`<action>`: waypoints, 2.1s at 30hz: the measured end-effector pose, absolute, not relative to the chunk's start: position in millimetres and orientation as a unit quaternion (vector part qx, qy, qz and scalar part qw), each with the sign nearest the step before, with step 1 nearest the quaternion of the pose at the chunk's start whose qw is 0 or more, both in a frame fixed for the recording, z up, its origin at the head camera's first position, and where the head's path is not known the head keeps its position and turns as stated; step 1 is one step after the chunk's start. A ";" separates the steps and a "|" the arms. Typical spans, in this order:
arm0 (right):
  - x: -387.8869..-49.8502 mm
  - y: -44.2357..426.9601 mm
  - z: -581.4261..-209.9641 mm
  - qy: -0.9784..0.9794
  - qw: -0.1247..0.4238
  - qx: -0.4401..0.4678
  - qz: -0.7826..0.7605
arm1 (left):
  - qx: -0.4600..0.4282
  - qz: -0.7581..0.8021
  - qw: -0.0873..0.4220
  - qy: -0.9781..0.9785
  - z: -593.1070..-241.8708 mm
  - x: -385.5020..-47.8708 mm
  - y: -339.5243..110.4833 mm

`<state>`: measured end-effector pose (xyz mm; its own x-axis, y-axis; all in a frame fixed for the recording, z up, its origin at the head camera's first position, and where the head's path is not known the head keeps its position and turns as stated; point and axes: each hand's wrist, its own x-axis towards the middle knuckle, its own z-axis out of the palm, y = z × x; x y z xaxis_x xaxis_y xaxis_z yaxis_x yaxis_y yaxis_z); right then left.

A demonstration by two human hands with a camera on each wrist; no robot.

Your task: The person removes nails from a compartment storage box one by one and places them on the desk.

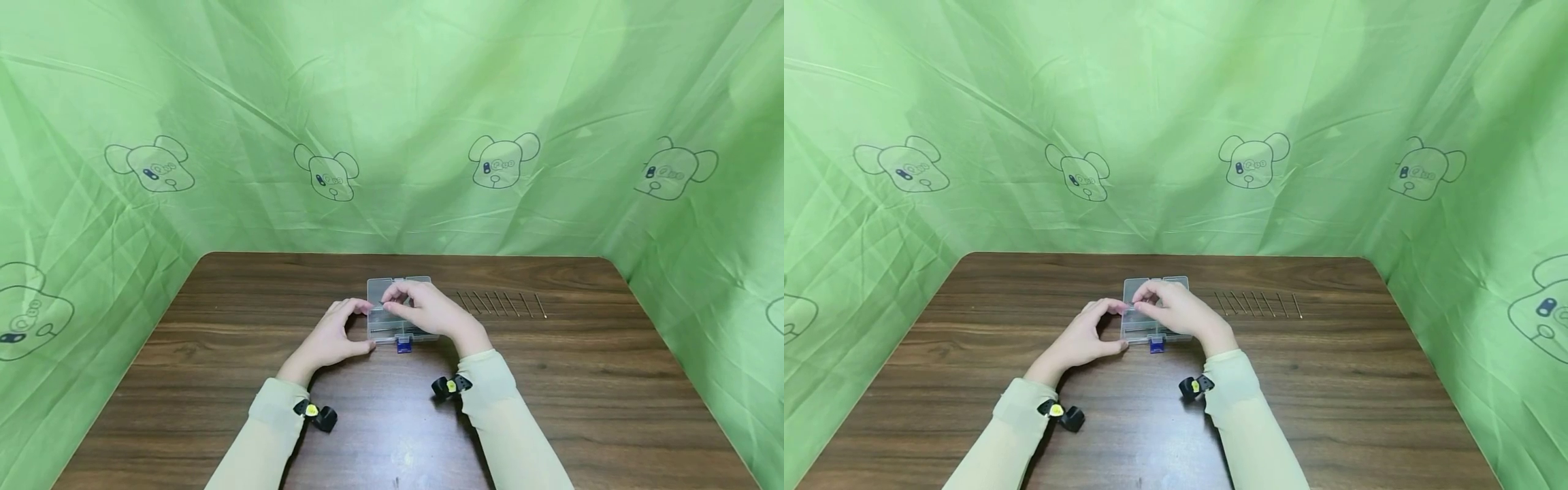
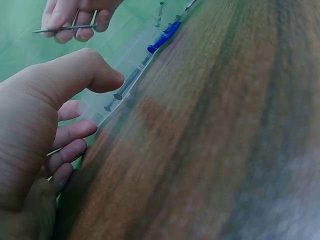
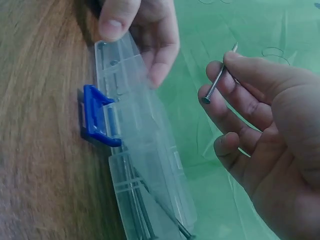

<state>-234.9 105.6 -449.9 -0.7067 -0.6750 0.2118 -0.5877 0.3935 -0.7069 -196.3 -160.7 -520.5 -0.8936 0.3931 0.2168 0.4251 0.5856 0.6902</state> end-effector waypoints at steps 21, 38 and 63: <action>-229.5 179.7 -423.6 0.860 -0.029 -0.266 -0.435 | -0.238 -0.389 0.028 -0.889 -522.9 -197.7 -158.0; -190.3 237.7 -449.2 0.887 0.011 -0.113 -0.447 | -0.233 -0.387 0.022 -0.892 -520.2 -197.0 -159.9; -189.9 239.2 -484.8 0.899 0.072 -0.112 -0.417 | -0.228 -0.386 0.018 -0.893 -518.7 -196.4 -157.7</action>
